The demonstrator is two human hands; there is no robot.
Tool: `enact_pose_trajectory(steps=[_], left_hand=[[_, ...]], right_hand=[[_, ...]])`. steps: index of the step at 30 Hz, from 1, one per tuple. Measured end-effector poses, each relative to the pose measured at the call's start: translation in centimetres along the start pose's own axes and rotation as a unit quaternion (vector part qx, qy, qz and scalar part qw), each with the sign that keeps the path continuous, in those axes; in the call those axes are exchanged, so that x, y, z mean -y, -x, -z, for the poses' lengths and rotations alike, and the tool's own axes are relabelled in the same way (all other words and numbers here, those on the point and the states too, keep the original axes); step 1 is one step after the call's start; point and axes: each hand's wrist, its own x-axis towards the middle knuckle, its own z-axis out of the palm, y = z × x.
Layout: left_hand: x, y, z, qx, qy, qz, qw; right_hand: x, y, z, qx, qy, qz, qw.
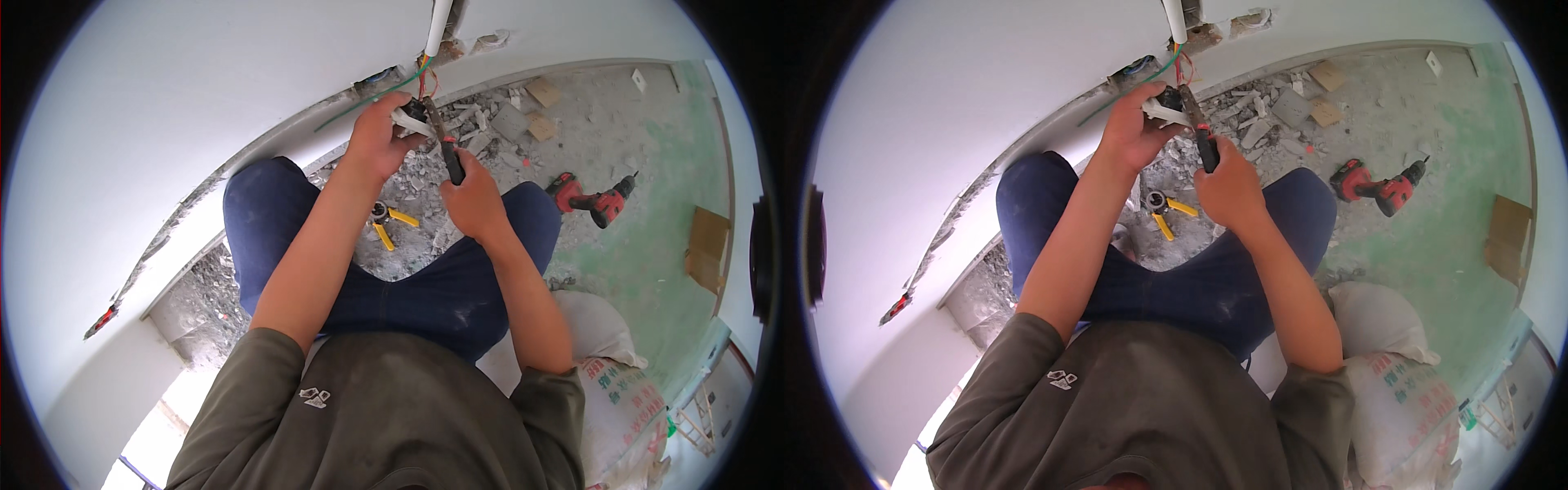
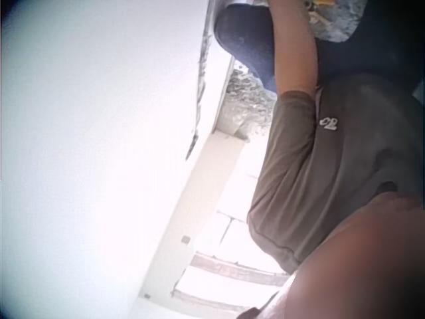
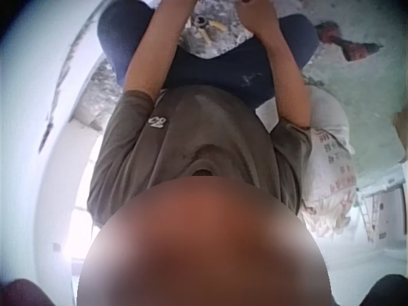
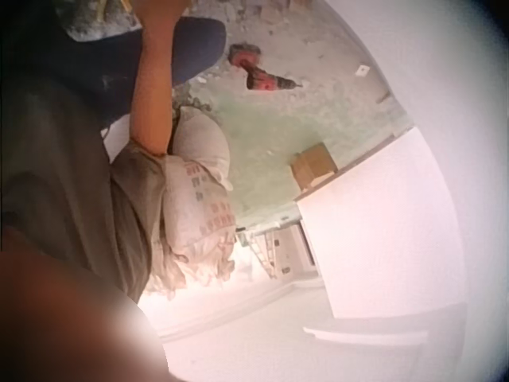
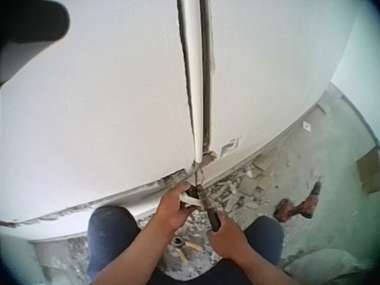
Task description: Installing and wiring an electrical wall socket at a construction site.
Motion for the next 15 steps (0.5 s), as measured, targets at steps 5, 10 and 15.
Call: enact_pose_trajectory(steps=[5,10,15], left_hand=[[0.0,0.2,0.6,-0.001,0.041,0.062,0.997],[0.0,-0.8,0.9,0.162,0.089,0.098,0.978],[-0.4,-1.4,0.3,0.168,0.087,0.124,0.974]], right_hand=[[-0.2,-0.1,0.4,-0.008,0.026,0.0,1.0],[-1.2,-0.4,-0.4,-0.021,0.012,0.008,1.0],[-1.6,-1.2,2.8,-0.015,0.067,0.052,0.996]])
